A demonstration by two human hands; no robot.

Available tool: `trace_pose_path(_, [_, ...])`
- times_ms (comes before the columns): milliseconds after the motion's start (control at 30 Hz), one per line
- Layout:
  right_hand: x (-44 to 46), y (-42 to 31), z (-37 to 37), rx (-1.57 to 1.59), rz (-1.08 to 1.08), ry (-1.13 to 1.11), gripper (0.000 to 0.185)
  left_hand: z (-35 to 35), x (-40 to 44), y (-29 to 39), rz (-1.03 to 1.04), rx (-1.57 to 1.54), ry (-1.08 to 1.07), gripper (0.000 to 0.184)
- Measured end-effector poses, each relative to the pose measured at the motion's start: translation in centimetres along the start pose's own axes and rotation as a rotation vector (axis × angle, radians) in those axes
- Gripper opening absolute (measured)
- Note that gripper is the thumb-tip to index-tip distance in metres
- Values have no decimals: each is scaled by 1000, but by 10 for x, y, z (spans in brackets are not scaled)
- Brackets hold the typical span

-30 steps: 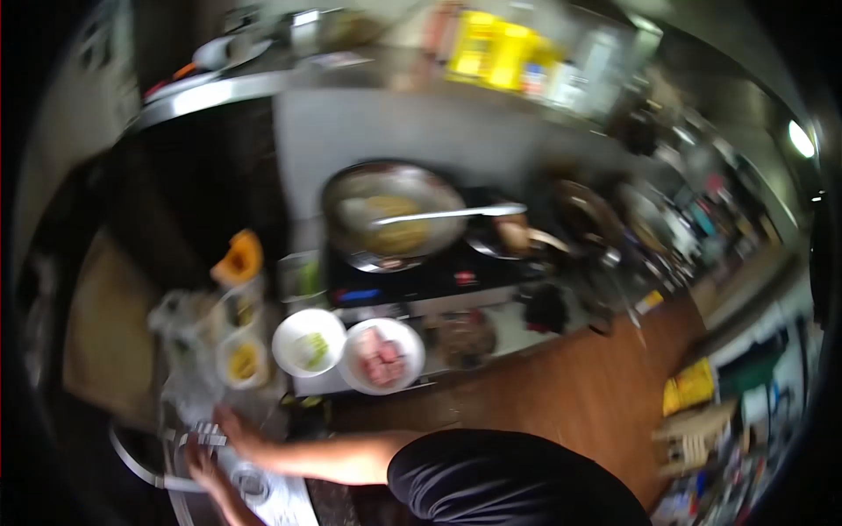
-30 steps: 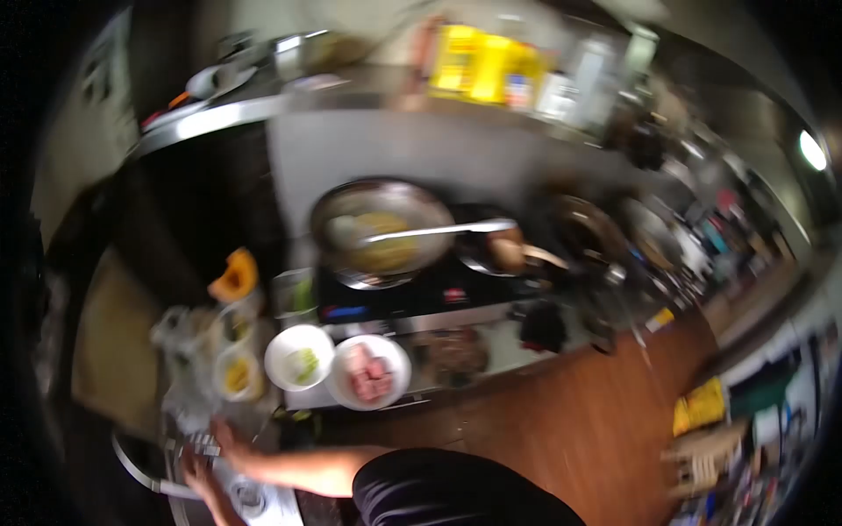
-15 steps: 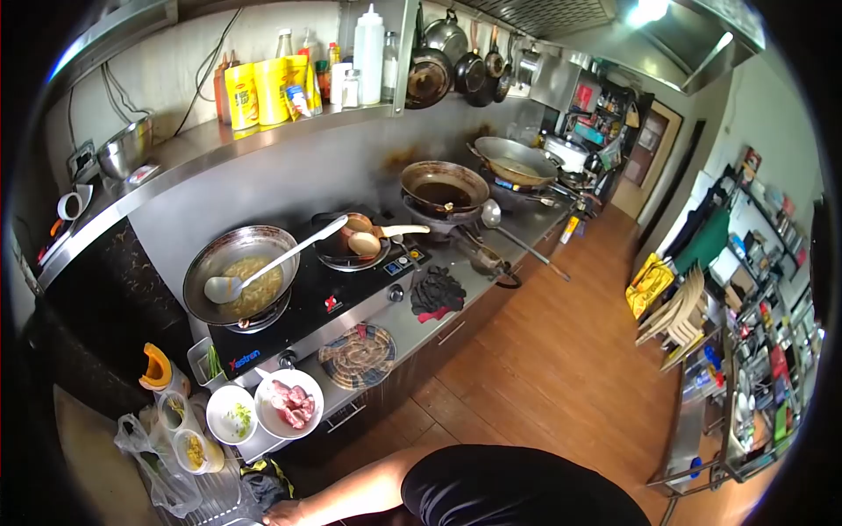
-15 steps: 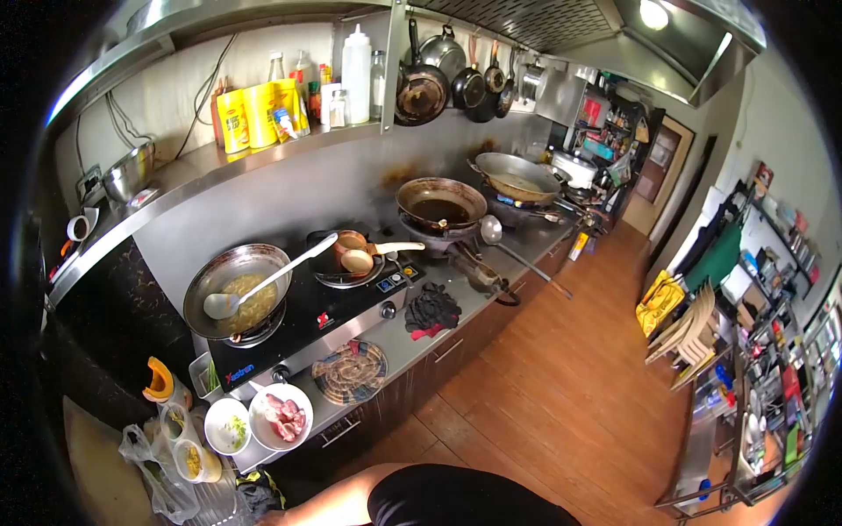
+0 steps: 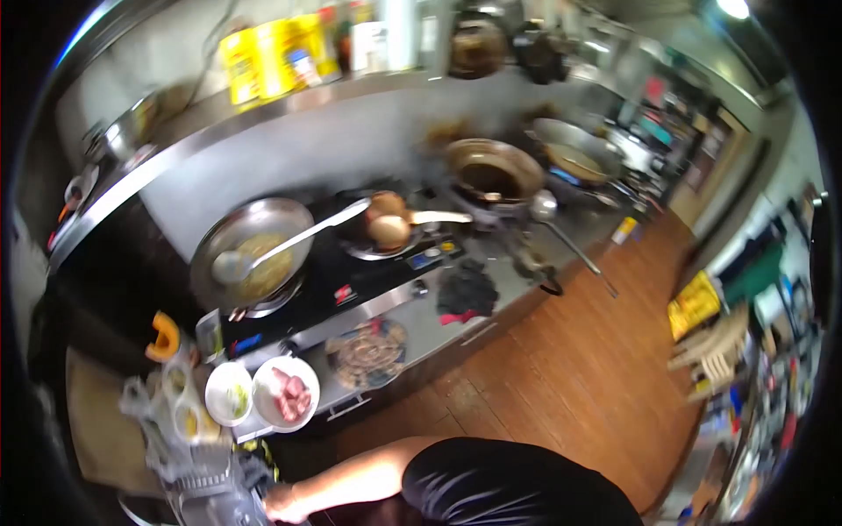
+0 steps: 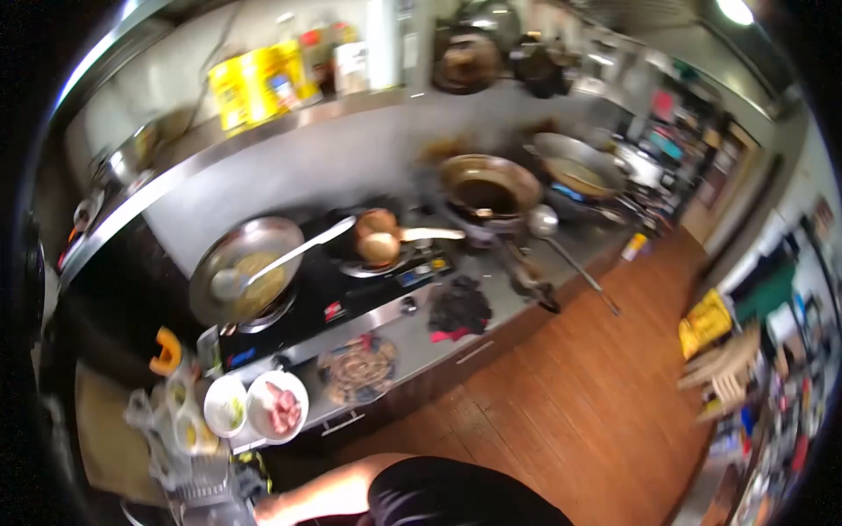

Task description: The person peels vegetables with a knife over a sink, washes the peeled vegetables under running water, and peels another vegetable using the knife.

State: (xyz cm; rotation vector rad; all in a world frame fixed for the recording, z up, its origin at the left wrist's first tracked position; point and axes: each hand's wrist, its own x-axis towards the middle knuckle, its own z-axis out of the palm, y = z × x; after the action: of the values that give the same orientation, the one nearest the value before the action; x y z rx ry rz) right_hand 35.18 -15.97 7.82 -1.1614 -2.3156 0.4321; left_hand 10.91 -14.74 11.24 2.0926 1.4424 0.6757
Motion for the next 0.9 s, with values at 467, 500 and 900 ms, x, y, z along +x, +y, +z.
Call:
trace_pose_path(467, [-57,-10,-123,273,252,146,23,-40,253,37,49,-408,512,17])
trace_pose_path(500, [-59,-8,-128,248,275,131,24,-38,285,28,93,-287,488,18])
trace_pose_path(900, [-49,-20,-120,246,461,-83,25,63,483,-126,-62,502,36,42])
